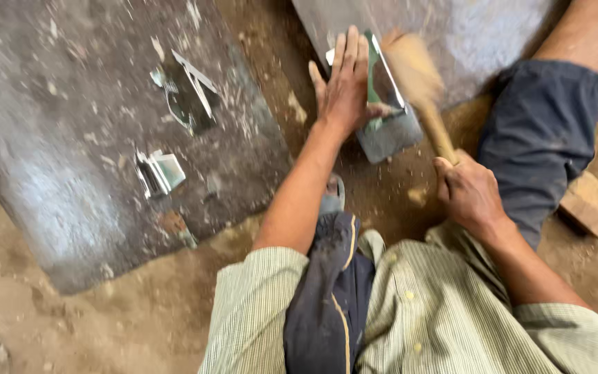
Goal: The person sits on the floor and uses a wooden mallet to repeatedly strike small metal pieces placed on a metal bar. The person adjusts the pieces between strikes and continues hammering them into shape.
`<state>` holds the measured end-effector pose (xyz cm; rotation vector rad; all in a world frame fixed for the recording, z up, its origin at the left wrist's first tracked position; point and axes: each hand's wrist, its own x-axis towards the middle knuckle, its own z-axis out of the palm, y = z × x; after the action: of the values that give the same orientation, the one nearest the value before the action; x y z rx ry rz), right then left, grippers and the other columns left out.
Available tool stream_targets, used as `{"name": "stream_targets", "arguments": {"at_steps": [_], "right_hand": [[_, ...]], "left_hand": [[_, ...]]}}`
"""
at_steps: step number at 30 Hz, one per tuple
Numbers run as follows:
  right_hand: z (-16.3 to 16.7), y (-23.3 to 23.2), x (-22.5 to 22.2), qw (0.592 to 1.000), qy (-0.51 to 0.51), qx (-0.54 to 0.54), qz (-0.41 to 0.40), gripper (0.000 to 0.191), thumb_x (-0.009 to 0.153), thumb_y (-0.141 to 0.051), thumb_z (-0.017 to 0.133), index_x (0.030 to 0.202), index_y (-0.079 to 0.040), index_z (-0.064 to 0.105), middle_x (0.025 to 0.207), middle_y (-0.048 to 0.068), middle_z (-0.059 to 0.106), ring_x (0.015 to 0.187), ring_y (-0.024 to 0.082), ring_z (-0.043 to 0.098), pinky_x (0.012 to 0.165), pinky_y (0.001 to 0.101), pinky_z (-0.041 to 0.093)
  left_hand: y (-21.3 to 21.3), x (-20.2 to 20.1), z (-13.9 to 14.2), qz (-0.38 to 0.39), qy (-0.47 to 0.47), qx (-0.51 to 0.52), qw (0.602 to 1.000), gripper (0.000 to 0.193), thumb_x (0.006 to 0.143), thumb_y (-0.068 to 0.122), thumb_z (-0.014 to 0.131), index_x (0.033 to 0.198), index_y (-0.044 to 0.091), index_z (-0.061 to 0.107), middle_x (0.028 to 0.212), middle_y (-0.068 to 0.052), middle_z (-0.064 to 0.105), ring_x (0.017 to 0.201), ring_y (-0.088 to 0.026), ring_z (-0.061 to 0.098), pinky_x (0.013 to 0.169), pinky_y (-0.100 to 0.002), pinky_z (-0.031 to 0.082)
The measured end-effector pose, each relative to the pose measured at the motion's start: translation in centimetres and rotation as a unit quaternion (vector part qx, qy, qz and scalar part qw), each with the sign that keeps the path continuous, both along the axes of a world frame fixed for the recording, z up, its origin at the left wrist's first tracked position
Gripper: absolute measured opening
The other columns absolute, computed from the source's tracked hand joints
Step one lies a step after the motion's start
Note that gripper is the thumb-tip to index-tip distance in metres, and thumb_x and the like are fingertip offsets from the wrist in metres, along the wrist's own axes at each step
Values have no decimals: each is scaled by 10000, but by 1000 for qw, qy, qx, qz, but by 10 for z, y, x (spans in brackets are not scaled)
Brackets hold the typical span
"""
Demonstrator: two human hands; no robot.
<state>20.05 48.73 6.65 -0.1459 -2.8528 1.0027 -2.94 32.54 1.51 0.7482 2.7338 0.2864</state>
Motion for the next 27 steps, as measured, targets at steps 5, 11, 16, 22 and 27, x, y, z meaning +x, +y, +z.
{"name": "stream_targets", "arguments": {"at_steps": [5, 11, 16, 22, 27], "right_hand": [[13, -5, -4, 986, 69, -132, -72, 331, 1112, -156, 465, 866, 33, 580, 791, 183, 546, 646, 332, 578, 630, 431, 465], [1, -3, -12, 1000, -29, 9, 1, 322, 1103, -188, 522, 863, 10, 607, 745, 161, 541, 651, 332, 565, 608, 434, 450], [-13, 7, -16, 989, 50, -126, -57, 383, 1129, -202, 464, 834, 31, 535, 759, 172, 521, 596, 320, 542, 595, 434, 437], [-12, 4, -29, 999, -34, -13, -30, 410, 1136, -214, 484, 818, 33, 560, 774, 212, 545, 646, 397, 569, 645, 494, 455], [-10, 2, -38, 999, 18, -42, -21, 371, 1110, -202, 480, 838, 32, 575, 765, 215, 546, 646, 406, 583, 615, 489, 463]], "left_hand": [[1, -4, -6, 18, -15, -7, 1000, 1575, 472, 705, 915, 1602, 102, -1, 1689, -107, -64, 1570, -278, -18, 1244, -712, 2], [1, -5, 5, 29, -55, -77, 995, 1587, 509, 764, 873, 1596, 68, -51, 1703, -131, -109, 1592, -273, -65, 1255, -681, 5], [6, -4, 20, 39, -79, -102, 991, 1602, 500, 780, 845, 1606, 74, -74, 1701, -116, -118, 1581, -263, -83, 1240, -692, -6], [5, -7, 30, 28, -68, -109, 991, 1557, 555, 770, 848, 1612, 57, -44, 1703, -129, -110, 1581, -278, -80, 1211, -735, 24], [7, -5, 33, 32, -75, -120, 989, 1529, 574, 771, 838, 1628, 71, -21, 1719, -116, -91, 1587, -264, -64, 1214, -750, 53]]}}
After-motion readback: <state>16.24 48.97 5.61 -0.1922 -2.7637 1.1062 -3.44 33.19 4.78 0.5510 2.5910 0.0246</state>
